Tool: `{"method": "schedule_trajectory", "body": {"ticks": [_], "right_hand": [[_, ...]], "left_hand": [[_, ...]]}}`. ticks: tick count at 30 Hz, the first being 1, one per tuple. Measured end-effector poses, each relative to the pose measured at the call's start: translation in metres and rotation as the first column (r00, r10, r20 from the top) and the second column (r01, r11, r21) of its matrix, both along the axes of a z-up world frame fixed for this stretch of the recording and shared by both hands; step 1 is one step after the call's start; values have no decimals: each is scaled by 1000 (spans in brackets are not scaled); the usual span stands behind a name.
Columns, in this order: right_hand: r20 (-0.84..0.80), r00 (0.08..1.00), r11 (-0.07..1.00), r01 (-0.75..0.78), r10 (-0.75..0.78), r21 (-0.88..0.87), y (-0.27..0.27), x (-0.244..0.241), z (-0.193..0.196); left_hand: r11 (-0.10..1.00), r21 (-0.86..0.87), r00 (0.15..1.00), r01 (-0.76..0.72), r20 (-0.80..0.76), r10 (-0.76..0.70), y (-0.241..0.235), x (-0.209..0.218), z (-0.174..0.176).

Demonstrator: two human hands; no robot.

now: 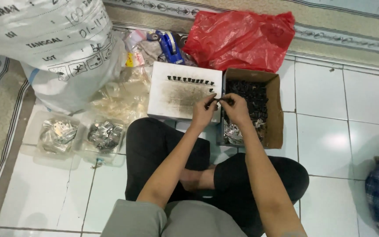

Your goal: Picking small black metal components from a cardboard box and inserting them into specific slots on a white template for packaging.

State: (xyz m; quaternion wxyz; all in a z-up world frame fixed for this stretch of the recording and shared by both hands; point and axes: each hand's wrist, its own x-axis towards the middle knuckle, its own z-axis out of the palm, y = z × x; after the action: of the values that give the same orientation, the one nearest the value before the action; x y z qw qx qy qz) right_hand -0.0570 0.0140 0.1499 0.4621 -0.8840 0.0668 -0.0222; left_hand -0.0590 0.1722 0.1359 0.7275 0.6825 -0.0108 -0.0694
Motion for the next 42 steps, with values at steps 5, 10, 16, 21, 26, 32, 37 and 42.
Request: {"method": "schedule_trajectory", "body": {"ticks": [5,10,16,21,26,32,37,42], "right_hand": [[49,984,944,-151,173,-295,20,44,10],[58,942,782,-239,331,-575,26,80,-22],[18,921,647,-259,388,-717,22,96,-46],[5,913,622,-273,407,-734,12,101,-67],[0,914,644,-286,406,-709,11,102,-69],[-1,925,689,-283,379,-667,11,99,-67],[9,932,730,-279,364,-624,15,96,-63],[-10,932,719,-286,362,-633,16,95,-60]], "left_hand": [[985,170,998,-8,-53,18,26,20,-7],[980,198,992,21,-128,5,26,30,-32],[981,185,986,54,-166,-23,24,39,-21],[977,192,981,89,-188,-52,20,43,-21],[979,180,980,94,-189,-60,14,46,-25],[979,179,980,99,-191,-64,12,48,-28],[981,166,978,104,-197,-70,16,46,-15],[977,186,978,104,-200,-66,15,46,-23]]}}
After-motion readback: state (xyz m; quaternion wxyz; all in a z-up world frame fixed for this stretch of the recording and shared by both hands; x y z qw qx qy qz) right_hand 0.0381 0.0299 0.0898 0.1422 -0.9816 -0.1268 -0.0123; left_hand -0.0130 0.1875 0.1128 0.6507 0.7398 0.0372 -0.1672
